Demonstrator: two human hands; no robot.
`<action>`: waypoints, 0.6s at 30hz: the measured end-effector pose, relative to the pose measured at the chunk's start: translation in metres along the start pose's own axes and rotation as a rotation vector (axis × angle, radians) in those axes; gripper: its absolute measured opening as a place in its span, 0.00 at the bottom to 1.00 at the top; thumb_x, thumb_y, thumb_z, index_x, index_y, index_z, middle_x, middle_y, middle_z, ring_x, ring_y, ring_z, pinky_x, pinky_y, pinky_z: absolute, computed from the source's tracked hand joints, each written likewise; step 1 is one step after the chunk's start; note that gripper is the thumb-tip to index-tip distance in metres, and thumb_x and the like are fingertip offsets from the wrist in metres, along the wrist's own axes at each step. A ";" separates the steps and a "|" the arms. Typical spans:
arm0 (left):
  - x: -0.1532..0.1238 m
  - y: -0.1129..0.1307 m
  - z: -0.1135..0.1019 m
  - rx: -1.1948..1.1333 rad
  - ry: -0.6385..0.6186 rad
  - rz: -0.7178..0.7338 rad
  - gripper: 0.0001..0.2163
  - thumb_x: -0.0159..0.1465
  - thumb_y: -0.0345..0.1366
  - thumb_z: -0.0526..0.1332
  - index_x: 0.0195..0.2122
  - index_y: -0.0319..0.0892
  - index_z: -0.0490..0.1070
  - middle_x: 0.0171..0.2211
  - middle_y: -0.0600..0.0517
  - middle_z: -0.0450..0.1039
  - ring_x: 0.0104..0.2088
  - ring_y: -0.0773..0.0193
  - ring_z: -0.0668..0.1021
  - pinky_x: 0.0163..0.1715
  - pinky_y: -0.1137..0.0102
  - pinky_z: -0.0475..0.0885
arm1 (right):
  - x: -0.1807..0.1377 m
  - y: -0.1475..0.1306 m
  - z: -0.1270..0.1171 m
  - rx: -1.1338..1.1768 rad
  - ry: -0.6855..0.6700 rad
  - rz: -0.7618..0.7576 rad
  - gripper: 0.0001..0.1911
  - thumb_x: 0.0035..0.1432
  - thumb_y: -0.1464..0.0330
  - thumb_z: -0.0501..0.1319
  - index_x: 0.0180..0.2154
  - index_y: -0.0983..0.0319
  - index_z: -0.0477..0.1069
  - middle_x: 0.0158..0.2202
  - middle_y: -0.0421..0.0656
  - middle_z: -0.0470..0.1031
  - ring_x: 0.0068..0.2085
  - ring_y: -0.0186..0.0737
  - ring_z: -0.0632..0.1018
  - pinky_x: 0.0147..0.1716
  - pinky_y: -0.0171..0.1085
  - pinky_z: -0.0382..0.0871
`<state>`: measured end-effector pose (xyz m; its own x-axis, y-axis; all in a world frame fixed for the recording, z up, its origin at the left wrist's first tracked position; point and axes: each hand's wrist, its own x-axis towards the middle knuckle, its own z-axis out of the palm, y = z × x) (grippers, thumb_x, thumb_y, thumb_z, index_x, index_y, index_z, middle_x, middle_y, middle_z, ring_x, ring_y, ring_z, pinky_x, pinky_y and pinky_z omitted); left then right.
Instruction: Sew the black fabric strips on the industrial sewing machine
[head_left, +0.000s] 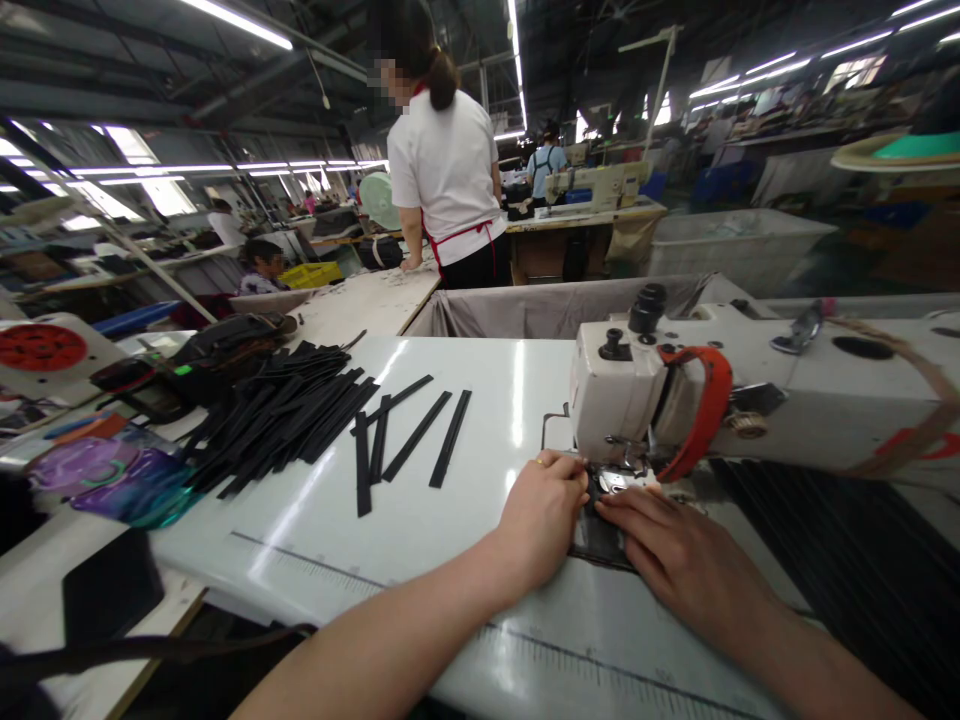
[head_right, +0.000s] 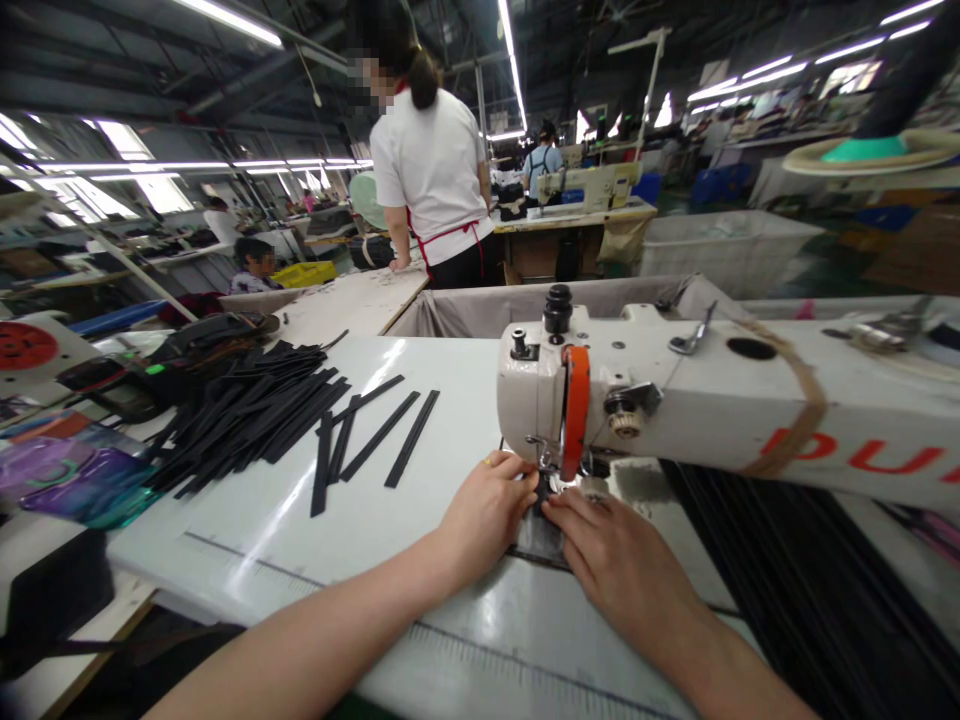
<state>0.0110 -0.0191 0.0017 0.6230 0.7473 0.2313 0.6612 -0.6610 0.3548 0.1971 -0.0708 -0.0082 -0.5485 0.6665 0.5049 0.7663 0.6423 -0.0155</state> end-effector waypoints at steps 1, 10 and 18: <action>0.000 0.000 0.000 -0.002 -0.005 -0.002 0.06 0.67 0.28 0.57 0.36 0.38 0.74 0.42 0.48 0.73 0.45 0.58 0.72 0.48 0.63 0.70 | 0.000 0.000 0.000 -0.021 -0.005 0.009 0.17 0.61 0.76 0.50 0.47 0.62 0.72 0.45 0.47 0.77 0.40 0.43 0.79 0.36 0.42 0.76; 0.000 0.002 -0.002 0.011 -0.026 0.005 0.07 0.67 0.27 0.57 0.35 0.38 0.74 0.40 0.47 0.73 0.44 0.58 0.72 0.47 0.63 0.71 | 0.001 -0.002 0.002 -0.027 -0.039 0.027 0.17 0.60 0.77 0.50 0.46 0.62 0.71 0.43 0.46 0.76 0.38 0.43 0.78 0.34 0.41 0.76; 0.000 0.003 -0.002 0.043 -0.048 0.003 0.07 0.67 0.28 0.57 0.34 0.38 0.74 0.39 0.48 0.73 0.43 0.58 0.72 0.46 0.63 0.71 | 0.004 -0.004 0.000 -0.022 -0.017 0.019 0.16 0.60 0.77 0.50 0.45 0.63 0.71 0.42 0.47 0.76 0.37 0.41 0.78 0.34 0.40 0.75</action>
<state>0.0123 -0.0205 0.0049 0.6434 0.7420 0.1884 0.6763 -0.6662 0.3142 0.1922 -0.0710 -0.0061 -0.5391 0.6848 0.4903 0.7837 0.6211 -0.0057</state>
